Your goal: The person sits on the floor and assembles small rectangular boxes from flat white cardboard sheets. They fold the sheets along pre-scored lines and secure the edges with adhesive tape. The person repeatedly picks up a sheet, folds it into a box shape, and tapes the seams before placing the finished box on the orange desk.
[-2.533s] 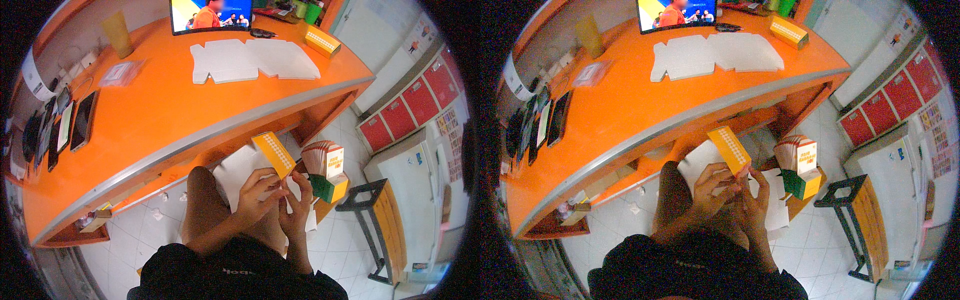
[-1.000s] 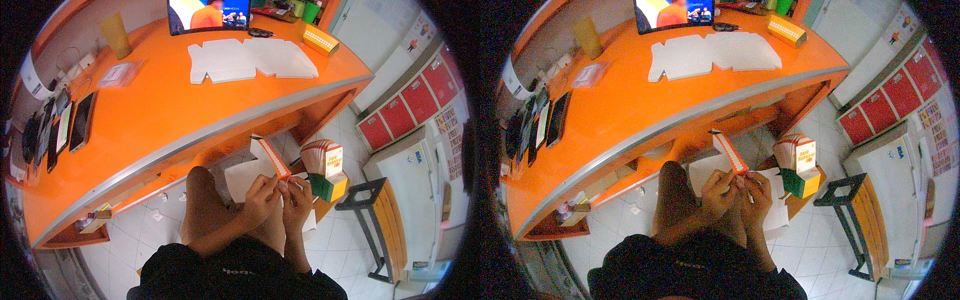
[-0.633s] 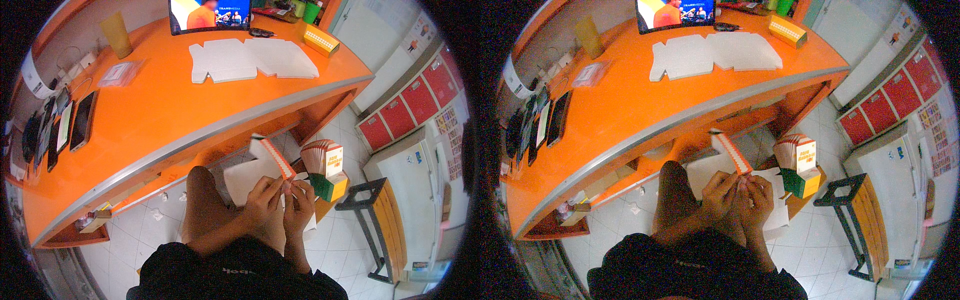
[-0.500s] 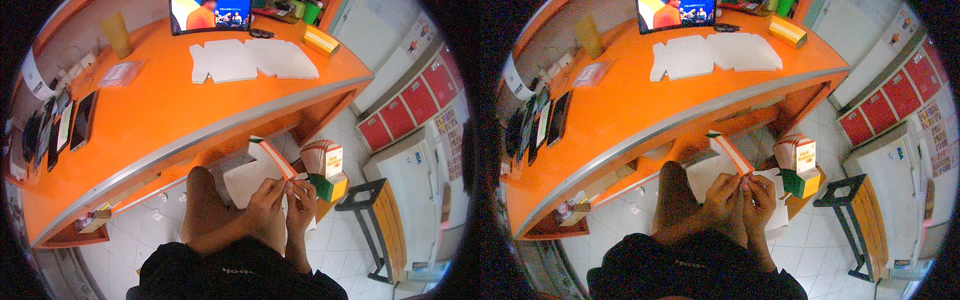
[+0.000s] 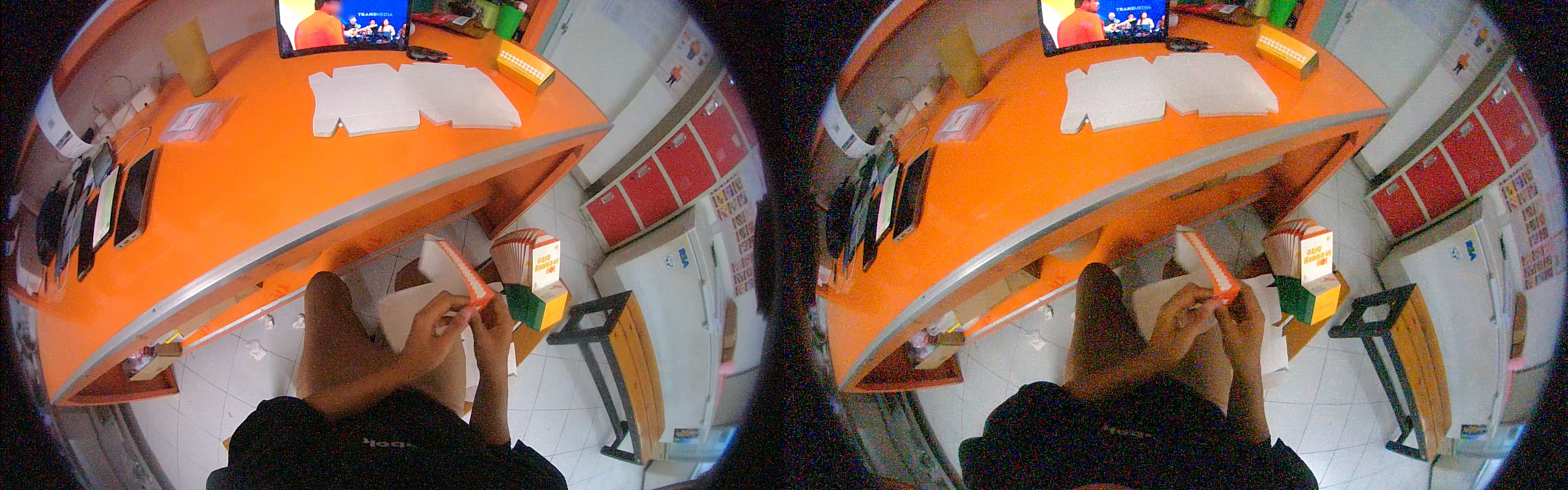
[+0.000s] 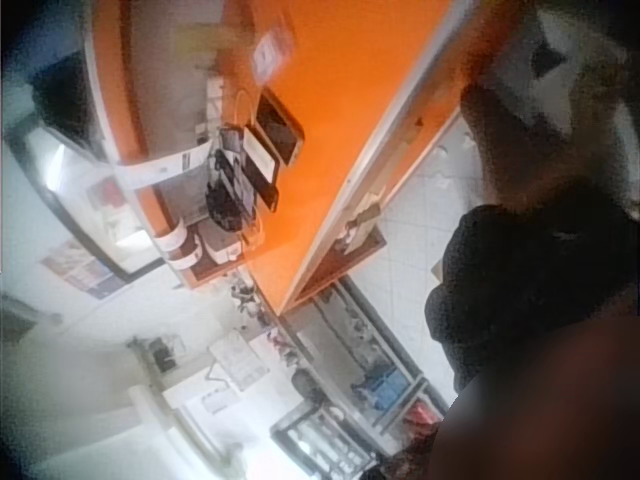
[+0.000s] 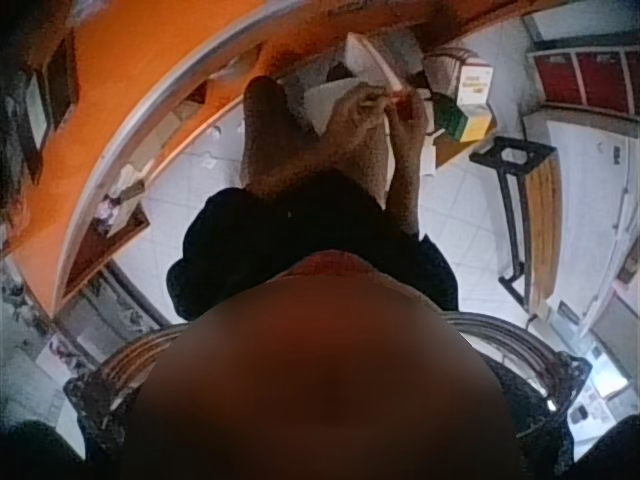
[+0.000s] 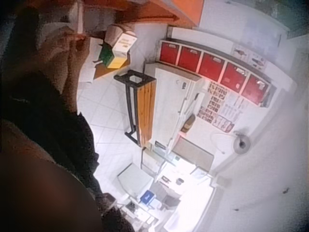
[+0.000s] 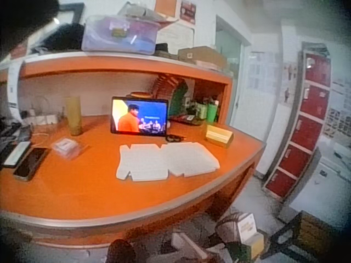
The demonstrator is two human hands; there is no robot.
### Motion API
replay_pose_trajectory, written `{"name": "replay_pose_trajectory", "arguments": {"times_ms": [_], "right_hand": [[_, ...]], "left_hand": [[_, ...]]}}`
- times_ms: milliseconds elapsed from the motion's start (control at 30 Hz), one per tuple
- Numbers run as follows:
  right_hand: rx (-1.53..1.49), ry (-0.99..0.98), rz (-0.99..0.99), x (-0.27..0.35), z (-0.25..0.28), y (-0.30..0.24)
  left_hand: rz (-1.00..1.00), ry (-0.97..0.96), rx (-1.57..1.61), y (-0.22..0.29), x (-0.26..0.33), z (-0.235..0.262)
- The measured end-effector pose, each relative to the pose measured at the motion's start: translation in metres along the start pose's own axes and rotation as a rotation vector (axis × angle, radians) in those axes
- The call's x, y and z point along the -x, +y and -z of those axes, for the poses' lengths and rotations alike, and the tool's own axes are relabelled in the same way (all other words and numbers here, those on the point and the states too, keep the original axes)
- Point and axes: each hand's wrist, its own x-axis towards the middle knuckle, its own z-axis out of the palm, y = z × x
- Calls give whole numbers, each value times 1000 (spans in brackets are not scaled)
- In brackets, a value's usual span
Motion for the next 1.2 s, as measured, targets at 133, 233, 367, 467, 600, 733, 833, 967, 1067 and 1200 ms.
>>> {"name": "replay_pose_trajectory", "arguments": {"times_ms": [133, 233, 367, 467, 600, 733, 833, 967, 1067, 1200], "right_hand": [[402, 207, 34, 8, 2, 1], [518, 23, 224, 0, 6, -12], [589, -271, 270, -9, 24, -16], [655, -366, 199, -7, 36, -21], [528, -179, 44, -2, 51, -13], [155, 45, -20, -11, 49, 1], [377, 185, 111, -14, 39, 8], [-321, 143, -81, -8, 10, -4], [-300, 136, -114, -8, 6, -14], [-66, 242, 30, 0, 0, -9]], "left_hand": [[-558, 237, -761, 6, -12, 12], [-698, 281, -889, 28, -24, 18], [-612, -107, -886, 24, -29, 56], [-540, -22, -778, 32, -29, 64], [-479, 427, -732, 49, -28, 52], [-80, 77, -405, 16, -19, 64], [-390, 91, -567, 7, -16, 55], [-508, 18, -568, 9, -6, 29], [-450, 54, -548, 5, -6, 29], [-468, 68, -533, 13, -2, 24]]}}
